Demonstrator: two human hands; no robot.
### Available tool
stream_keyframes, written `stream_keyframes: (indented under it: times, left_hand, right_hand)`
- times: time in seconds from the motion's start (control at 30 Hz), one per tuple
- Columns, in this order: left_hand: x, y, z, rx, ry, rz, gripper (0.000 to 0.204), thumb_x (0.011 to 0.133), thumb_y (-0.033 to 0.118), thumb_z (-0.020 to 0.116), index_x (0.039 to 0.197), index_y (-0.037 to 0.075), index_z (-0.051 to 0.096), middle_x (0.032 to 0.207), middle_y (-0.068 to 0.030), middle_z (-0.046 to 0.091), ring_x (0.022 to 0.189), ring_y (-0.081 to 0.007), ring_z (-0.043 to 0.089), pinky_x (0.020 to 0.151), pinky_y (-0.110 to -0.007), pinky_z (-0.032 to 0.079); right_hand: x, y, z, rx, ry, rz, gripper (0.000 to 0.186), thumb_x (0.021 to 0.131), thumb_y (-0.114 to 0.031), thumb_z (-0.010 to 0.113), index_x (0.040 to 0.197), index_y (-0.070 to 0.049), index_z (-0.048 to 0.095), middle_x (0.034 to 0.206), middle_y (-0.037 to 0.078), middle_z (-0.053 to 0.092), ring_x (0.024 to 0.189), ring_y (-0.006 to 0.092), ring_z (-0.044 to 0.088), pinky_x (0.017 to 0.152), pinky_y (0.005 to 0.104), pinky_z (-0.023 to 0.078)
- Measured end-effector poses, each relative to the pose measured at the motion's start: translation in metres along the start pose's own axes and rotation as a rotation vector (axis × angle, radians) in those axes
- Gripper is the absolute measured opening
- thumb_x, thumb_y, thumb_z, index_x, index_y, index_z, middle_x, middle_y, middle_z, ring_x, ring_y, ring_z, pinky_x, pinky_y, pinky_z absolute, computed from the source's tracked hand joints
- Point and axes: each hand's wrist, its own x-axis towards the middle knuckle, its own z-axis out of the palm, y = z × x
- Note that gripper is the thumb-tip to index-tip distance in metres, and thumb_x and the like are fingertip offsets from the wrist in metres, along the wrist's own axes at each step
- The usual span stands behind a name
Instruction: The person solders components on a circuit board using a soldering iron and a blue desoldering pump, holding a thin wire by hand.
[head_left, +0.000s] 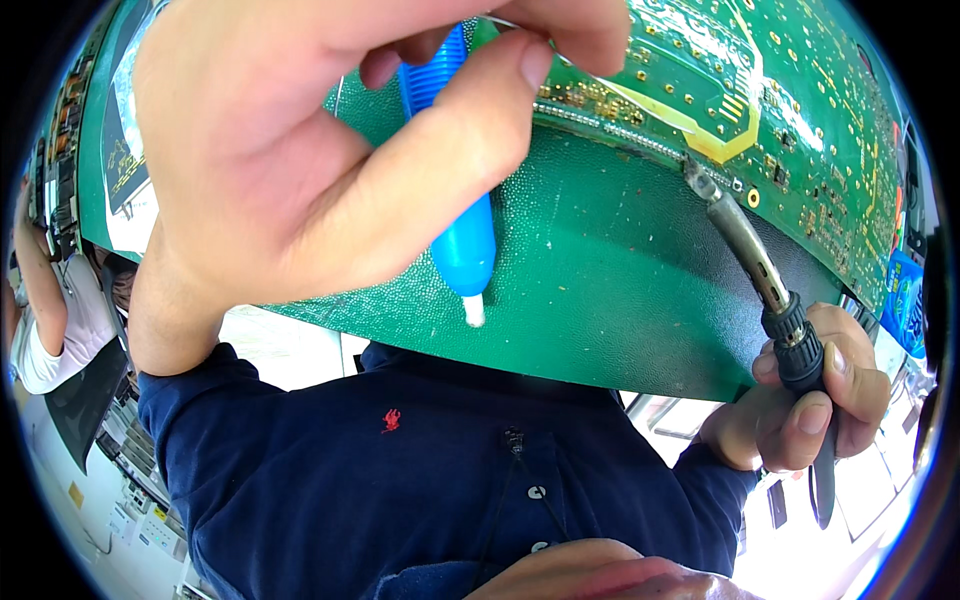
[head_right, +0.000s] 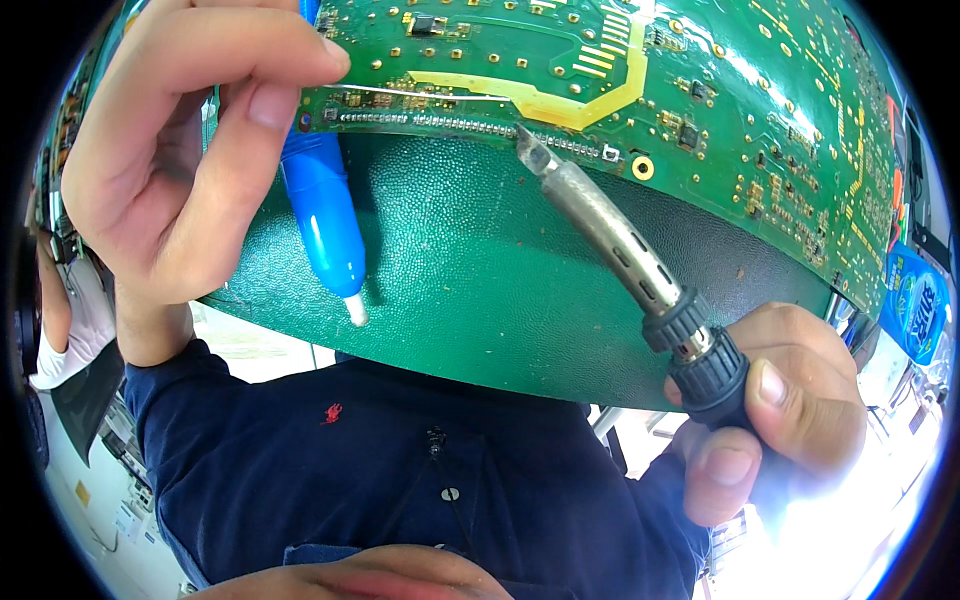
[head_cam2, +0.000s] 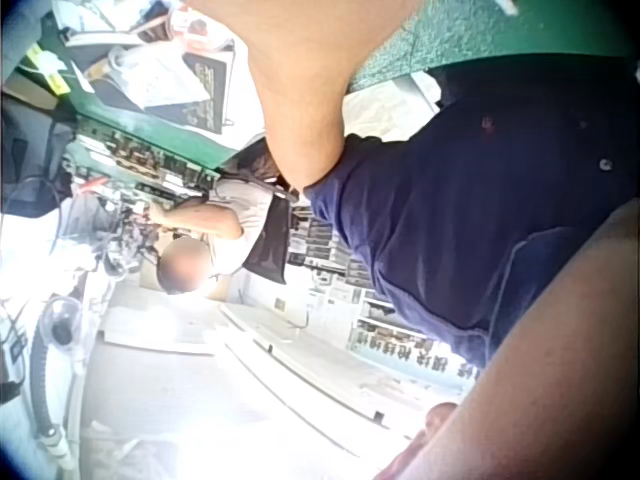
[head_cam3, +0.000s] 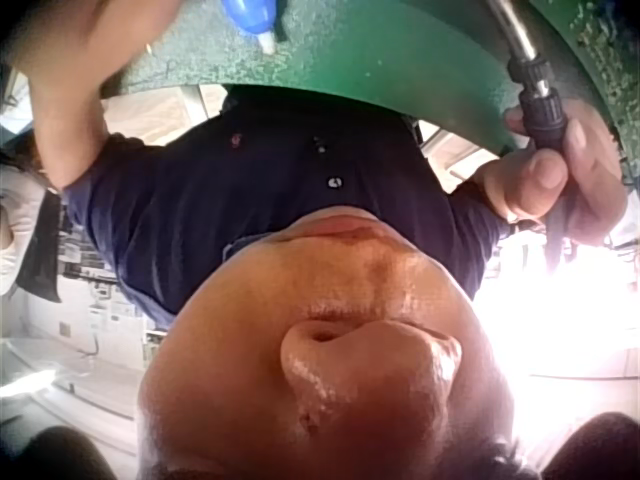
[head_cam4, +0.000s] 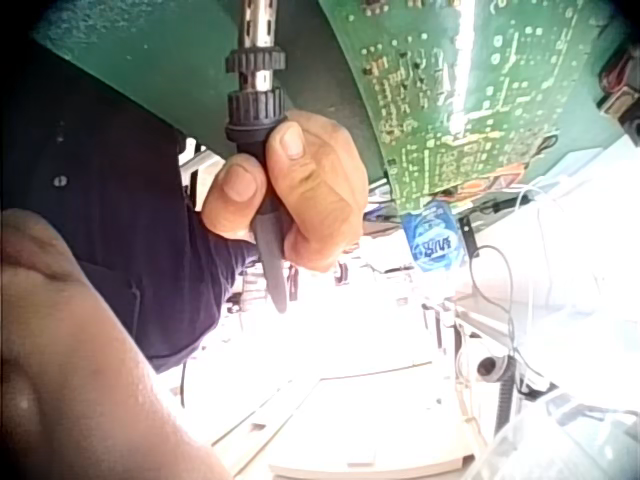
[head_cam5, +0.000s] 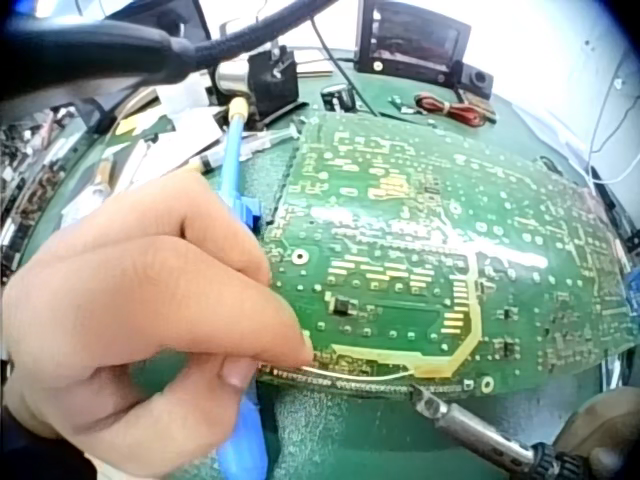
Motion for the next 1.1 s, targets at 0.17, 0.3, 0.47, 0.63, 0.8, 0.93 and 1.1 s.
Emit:
stream_keyframes:
  times: [0.17,0.3,0.47,0.63,0.8,0.93,1.1]
  left_hand:
    - [0.000,-0.001,-0.003,-0.014,0.029,0.004,0.012,0.081,-0.005,0.052,0.093,-0.001,0.051,0.079,-0.0014,0.051,0.065,-0.0041,0.045,0.058,-0.017,0.036]
    - [0.008,-0.001,-0.005,-0.029,0.074,0.004,0.012,0.081,-0.005,0.052,0.093,-0.001,0.051,0.079,-0.0012,0.051,0.064,-0.0039,0.045,0.058,-0.017,0.036]
    - [0.026,-0.013,-0.017,-0.065,0.355,-0.059,0.012,0.081,-0.005,0.052,0.093,-0.001,0.051,0.079,-0.0010,0.051,0.064,-0.0036,0.045,0.058,-0.017,0.035]
    - [0.038,0.003,-0.051,0.072,0.387,-0.110,0.010,0.083,-0.007,0.048,0.087,0.000,0.053,0.080,0.0007,0.050,0.065,-0.0027,0.045,0.058,-0.016,0.034]
    - [0.031,0.019,-0.077,0.340,0.433,-0.127,0.015,0.083,-0.009,0.046,0.080,0.001,0.057,0.080,0.0001,0.047,0.062,-0.0034,0.043,0.056,-0.017,0.032]
    - [0.018,0.025,-0.100,0.424,0.391,-0.362,0.015,0.083,-0.008,0.046,0.080,0.000,0.058,0.078,-0.0022,0.048,0.062,-0.0069,0.045,0.056,-0.020,0.034]
    - [-0.006,0.005,-0.122,0.731,0.278,-0.372,0.010,0.083,0.003,0.055,0.092,0.002,0.059,0.085,-0.0075,0.055,0.074,-0.0164,0.054,0.064,-0.027,0.043]
  right_hand:
    - [-0.001,0.000,0.002,-0.005,0.032,-0.004,0.031,0.092,-0.024,0.050,0.109,0.001,0.044,0.054,0.006,0.052,0.041,0.0142,0.047,0.035,0.0255,0.034]
    - [-0.005,0.003,-0.004,-0.014,0.035,-0.019,0.030,0.092,-0.023,0.051,0.108,0.002,0.045,0.054,0.006,0.052,0.040,0.0142,0.047,0.035,0.0255,0.034]
    - [-0.001,-0.004,0.007,-0.049,0.076,-0.037,0.026,0.090,-0.020,0.053,0.105,0.001,0.045,0.056,0.007,0.052,0.042,0.0147,0.049,0.036,0.0263,0.036]
    - [-0.006,-0.020,0.013,-0.035,0.281,0.129,0.019,0.081,-0.013,0.060,0.090,0.002,0.051,0.063,0.014,0.053,0.047,0.0170,0.052,0.044,0.0258,0.042]
    - [-0.003,-0.025,0.010,0.080,0.260,0.138,0.012,0.076,0.001,0.059,0.086,0.005,0.053,0.069,0.016,0.055,0.050,0.0171,0.056,0.047,0.0238,0.044]
    - [-0.004,-0.022,0.007,0.094,0.262,0.123,0.010,0.075,0.008,0.056,0.085,0.008,0.054,0.068,0.014,0.055,0.053,0.0162,0.058,0.049,0.0235,0.045]
    - [-0.007,-0.027,0.005,0.105,0.275,0.211,0.008,0.076,0.007,0.056,0.084,0.007,0.056,0.067,0.011,0.058,0.055,0.0141,0.060,0.051,0.0222,0.045]
